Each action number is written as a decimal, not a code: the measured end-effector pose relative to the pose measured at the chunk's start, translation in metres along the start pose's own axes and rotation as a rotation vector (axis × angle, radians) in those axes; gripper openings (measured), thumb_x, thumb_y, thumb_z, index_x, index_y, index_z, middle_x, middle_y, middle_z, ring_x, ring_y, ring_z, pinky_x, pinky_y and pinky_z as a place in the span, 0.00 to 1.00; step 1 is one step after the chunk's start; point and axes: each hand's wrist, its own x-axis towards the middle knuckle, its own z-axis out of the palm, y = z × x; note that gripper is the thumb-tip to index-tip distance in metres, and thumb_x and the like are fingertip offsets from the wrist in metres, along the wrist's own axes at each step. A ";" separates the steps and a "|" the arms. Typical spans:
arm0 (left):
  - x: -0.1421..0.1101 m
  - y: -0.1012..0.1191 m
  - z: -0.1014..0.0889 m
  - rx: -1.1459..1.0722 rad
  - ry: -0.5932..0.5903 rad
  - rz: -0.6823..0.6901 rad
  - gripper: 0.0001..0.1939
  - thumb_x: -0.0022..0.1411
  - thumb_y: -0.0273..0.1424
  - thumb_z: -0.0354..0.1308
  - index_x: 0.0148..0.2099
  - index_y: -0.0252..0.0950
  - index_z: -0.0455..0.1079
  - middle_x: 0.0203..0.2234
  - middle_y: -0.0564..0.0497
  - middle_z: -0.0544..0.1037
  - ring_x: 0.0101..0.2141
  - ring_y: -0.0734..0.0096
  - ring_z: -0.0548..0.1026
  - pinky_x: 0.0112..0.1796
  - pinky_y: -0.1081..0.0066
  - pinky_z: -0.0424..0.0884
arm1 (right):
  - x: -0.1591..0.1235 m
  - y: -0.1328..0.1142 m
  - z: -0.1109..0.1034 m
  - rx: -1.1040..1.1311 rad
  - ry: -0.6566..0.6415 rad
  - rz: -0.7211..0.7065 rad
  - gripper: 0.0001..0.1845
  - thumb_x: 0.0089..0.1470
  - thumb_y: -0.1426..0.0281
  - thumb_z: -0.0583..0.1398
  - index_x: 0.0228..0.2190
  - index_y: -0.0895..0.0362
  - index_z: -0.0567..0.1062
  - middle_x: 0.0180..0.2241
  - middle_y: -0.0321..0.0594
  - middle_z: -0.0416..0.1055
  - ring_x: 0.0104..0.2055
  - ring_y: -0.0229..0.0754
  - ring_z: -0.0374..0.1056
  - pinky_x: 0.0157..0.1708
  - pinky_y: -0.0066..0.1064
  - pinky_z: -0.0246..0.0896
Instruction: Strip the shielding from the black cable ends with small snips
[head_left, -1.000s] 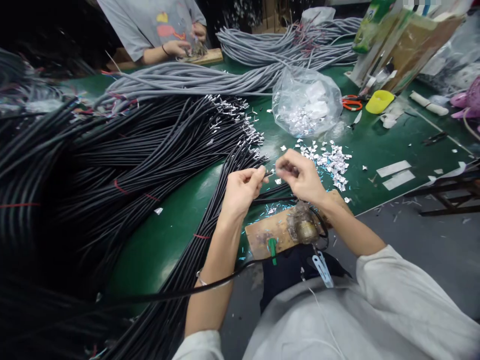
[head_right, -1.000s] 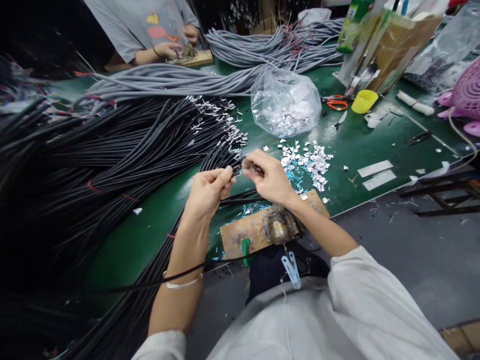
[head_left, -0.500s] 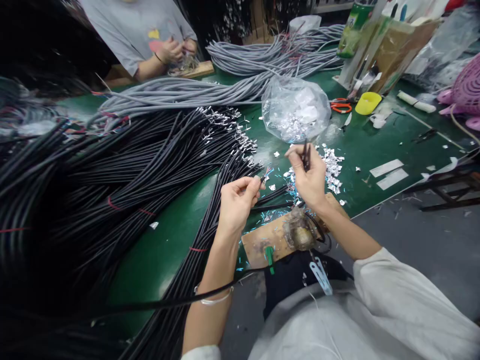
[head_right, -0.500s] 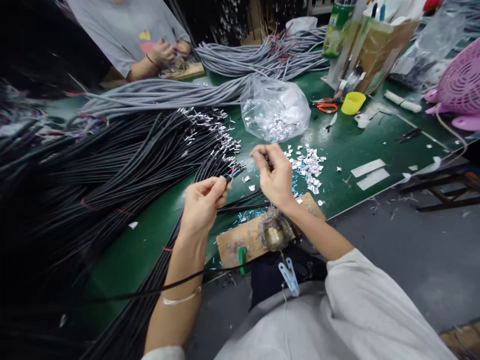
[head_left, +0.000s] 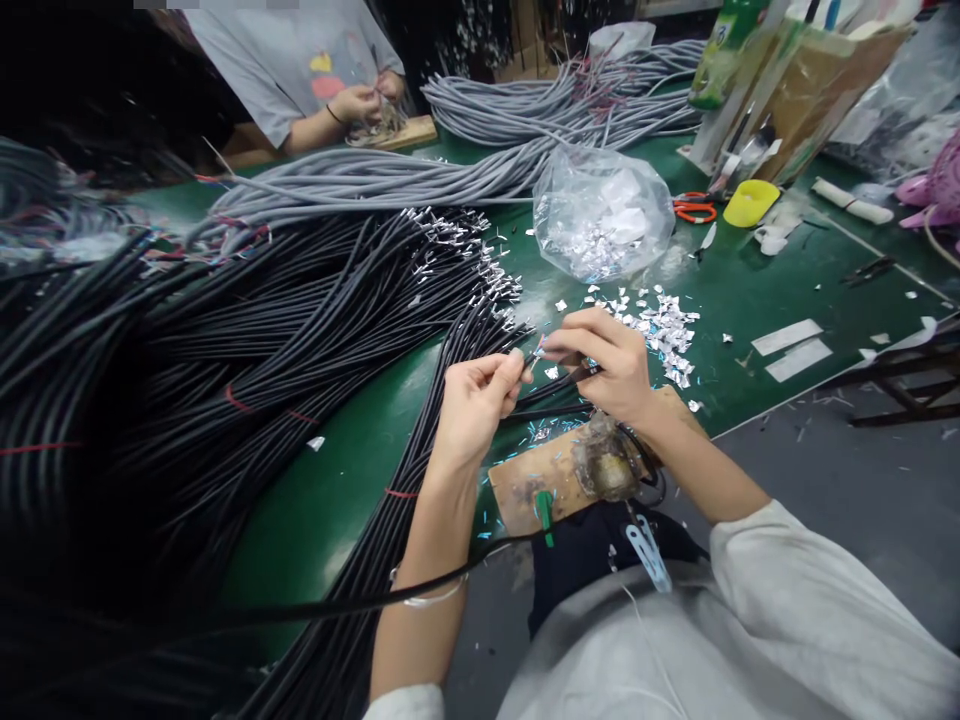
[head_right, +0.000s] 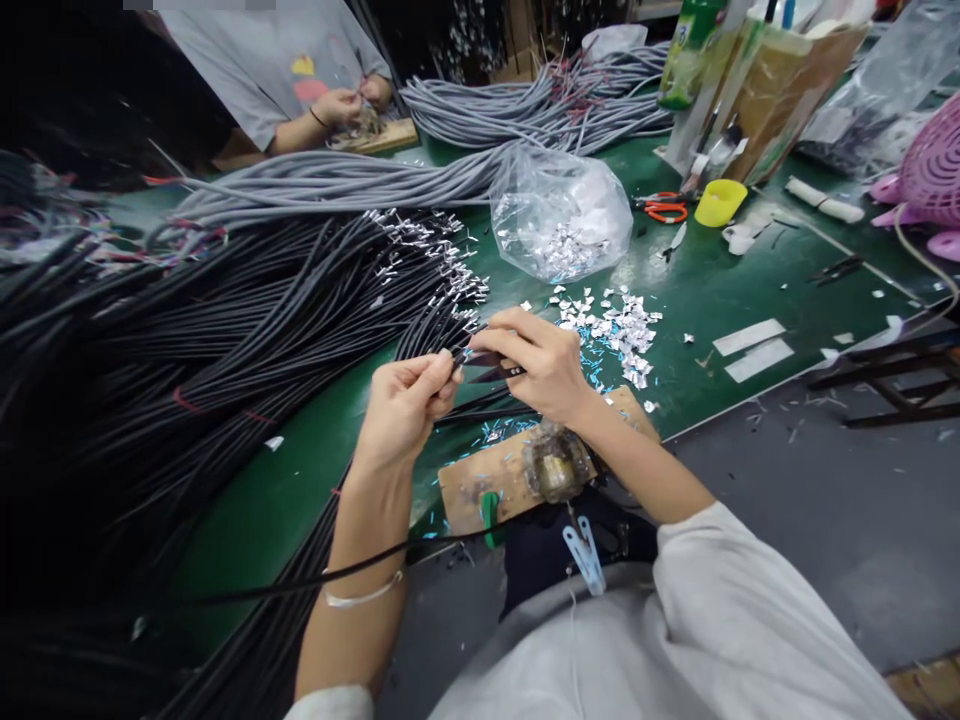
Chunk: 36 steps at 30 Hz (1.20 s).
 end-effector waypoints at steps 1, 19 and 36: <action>0.000 0.000 0.000 0.007 -0.013 -0.005 0.20 0.51 0.44 0.63 0.23 0.30 0.69 0.13 0.57 0.58 0.14 0.87 0.51 0.15 0.79 0.41 | 0.000 0.000 0.000 -0.028 -0.021 -0.026 0.14 0.52 0.82 0.55 0.36 0.54 0.73 0.37 0.36 0.72 0.36 0.35 0.68 0.32 0.26 0.62; -0.003 0.002 0.002 0.020 0.030 0.110 0.16 0.54 0.42 0.62 0.27 0.31 0.75 0.15 0.57 0.59 0.15 0.86 0.53 0.16 0.78 0.44 | 0.013 -0.012 -0.008 0.149 0.025 0.390 0.07 0.55 0.71 0.58 0.32 0.58 0.76 0.28 0.36 0.70 0.25 0.32 0.60 0.26 0.28 0.56; -0.004 -0.002 0.005 0.211 0.031 0.185 0.13 0.54 0.39 0.62 0.28 0.33 0.76 0.15 0.55 0.67 0.16 0.83 0.58 0.18 0.78 0.54 | 0.009 -0.006 -0.009 0.394 -0.071 0.546 0.09 0.50 0.66 0.62 0.27 0.58 0.79 0.20 0.32 0.66 0.20 0.29 0.54 0.20 0.25 0.49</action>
